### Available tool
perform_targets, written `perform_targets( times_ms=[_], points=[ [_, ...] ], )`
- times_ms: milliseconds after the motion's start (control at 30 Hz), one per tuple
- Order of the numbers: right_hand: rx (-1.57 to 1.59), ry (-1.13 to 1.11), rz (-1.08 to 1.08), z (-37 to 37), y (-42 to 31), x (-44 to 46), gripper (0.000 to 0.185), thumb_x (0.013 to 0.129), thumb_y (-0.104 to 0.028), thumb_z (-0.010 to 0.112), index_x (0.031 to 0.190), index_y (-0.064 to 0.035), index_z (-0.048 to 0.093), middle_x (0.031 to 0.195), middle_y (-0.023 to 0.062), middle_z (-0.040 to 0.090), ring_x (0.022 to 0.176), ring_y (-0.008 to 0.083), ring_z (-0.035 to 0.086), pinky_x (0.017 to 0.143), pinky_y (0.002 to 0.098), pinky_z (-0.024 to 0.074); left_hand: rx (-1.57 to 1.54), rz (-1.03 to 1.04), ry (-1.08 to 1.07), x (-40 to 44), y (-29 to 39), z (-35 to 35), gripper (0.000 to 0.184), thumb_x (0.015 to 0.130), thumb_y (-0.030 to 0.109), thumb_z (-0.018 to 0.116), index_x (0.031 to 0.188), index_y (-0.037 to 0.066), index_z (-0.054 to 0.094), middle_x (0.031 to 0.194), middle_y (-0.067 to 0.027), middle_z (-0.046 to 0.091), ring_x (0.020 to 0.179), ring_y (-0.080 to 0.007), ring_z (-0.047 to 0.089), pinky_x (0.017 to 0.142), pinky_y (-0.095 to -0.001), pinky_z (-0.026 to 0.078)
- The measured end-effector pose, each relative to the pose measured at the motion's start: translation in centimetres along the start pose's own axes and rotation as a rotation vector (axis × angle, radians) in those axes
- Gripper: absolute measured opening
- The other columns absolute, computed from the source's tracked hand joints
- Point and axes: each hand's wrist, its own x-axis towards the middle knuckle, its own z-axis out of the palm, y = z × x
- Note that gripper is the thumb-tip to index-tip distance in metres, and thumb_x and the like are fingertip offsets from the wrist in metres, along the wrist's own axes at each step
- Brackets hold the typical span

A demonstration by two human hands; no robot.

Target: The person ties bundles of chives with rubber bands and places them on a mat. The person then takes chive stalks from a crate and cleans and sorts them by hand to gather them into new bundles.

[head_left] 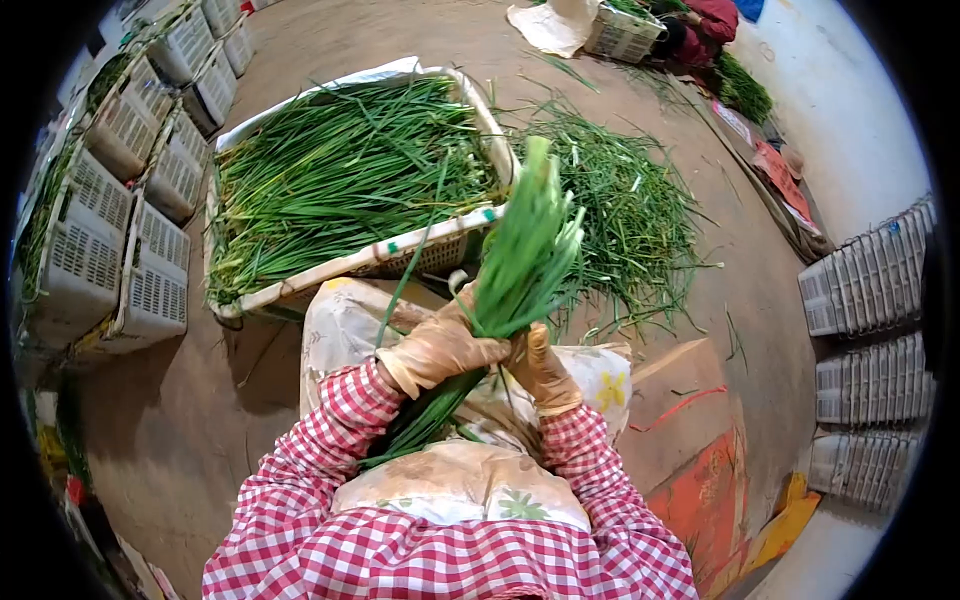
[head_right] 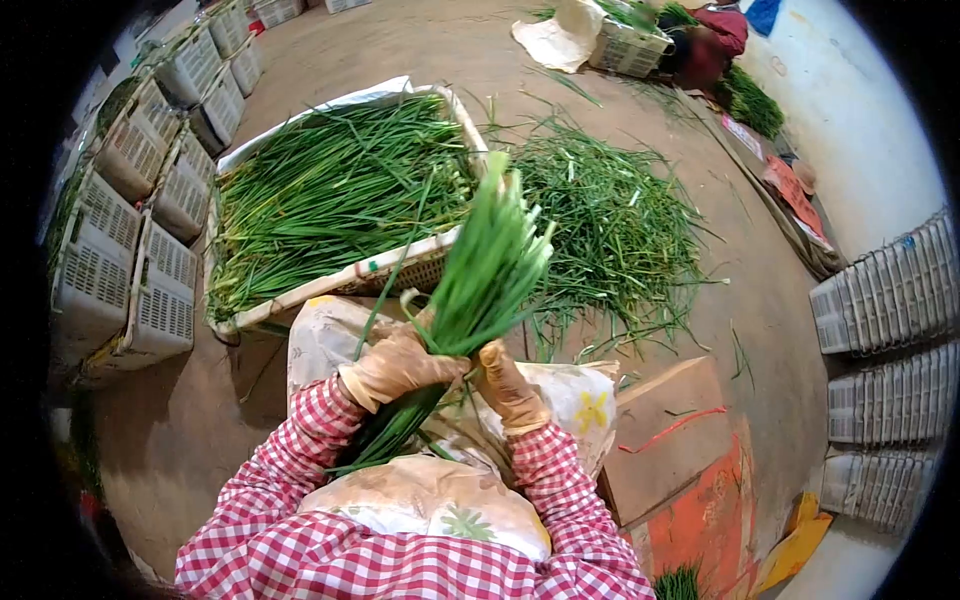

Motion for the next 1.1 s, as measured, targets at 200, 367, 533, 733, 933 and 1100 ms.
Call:
perform_targets(
  times_ms=[200, 367, 533, 733, 933, 1100],
  points=[
    [0.216, -0.008, -0.011, 1.1, -2.1, 0.3, 0.093, 0.074, -0.055, 0.068, 0.142, -0.0063, 0.026, 0.137, 0.0115, 0.042, 0.123, 0.0263, 0.044, 0.102, 0.0396, 0.0372, 1.100, -0.109, 0.061, 2.4, 2.5, 4.9, 0.095, 0.068, 0.012, 0.068, 0.145, 0.009, 0.013, 0.143, -0.0293, 0.021, 0.124, -0.0499, 0.035, 0.089, -0.0481, 0.047],
    [0.379, 0.038, -0.123, -1.1, -3.1, 1.4, 0.074, 0.083, -0.048, 0.059, 0.138, -0.0067, 0.035, 0.133, 0.0146, 0.047, 0.109, 0.0272, 0.052, 0.095, 0.0435, 0.0424, 1.636, 0.115, 0.096, 3.9, 1.1, 8.4, 0.082, 0.079, 0.034, 0.060, 0.136, -0.012, 0.022, 0.133, -0.0413, 0.029, 0.091, -0.0402, 0.061, 0.062, -0.0377, 0.053],
    [0.280, 0.134, 0.136, -4.4, -12.7, 0.4, 0.053, 0.080, -0.034, 0.066, 0.113, 0.0055, 0.053, 0.098, 0.0214, 0.065, 0.069, 0.0208, 0.065, 0.060, 0.0316, 0.0580, 1.049, 0.468, -0.363, 2.3, 3.5, 9.1, 0.080, 0.086, 0.046, 0.055, 0.143, 0.000, 0.022, 0.146, -0.0333, 0.007, 0.137, -0.0446, 0.010, 0.106, -0.0518, 0.027],
    [-0.197, 0.158, 0.407, -5.7, -18.1, -5.1, 0.049, 0.083, -0.039, 0.061, 0.107, 0.0039, 0.061, 0.088, 0.0154, 0.067, 0.058, 0.0133, 0.063, 0.051, 0.0224, 0.0522, 0.394, -0.114, -0.378, 2.2, 2.3, 2.4, 0.021, 0.091, 0.022, 0.058, 0.100, 0.004, 0.066, 0.095, -0.0104, 0.066, 0.076, -0.0178, 0.064, 0.070, -0.0299, 0.054],
    [0.072, 0.211, 0.444, -5.6, -12.8, -10.4, 0.030, 0.078, -0.021, 0.069, 0.099, -0.0005, 0.066, 0.092, 0.0064, 0.068, 0.075, 0.0136, 0.065, 0.068, 0.0262, 0.0546, -0.014, 0.167, 0.201, 3.7, 5.5, 4.2, 0.035, 0.089, 0.026, 0.062, 0.113, 0.000, 0.057, 0.064, -0.0017, 0.060, 0.052, -0.0055, 0.052, 0.048, -0.0192, 0.044],
    [-0.210, 0.243, 0.407, -1.5, -11.6, -10.2, 0.032, 0.080, -0.030, 0.068, 0.093, -0.0008, 0.065, 0.078, 0.0059, 0.066, 0.062, 0.0133, 0.061, 0.057, 0.0247, 0.0503, 0.756, 0.200, 0.239, 5.7, 3.3, 4.1, 0.028, 0.085, 0.026, 0.065, 0.104, 0.005, 0.063, 0.061, -0.0049, 0.062, 0.049, -0.0096, 0.056, 0.045, -0.0249, 0.044]
  ],
)
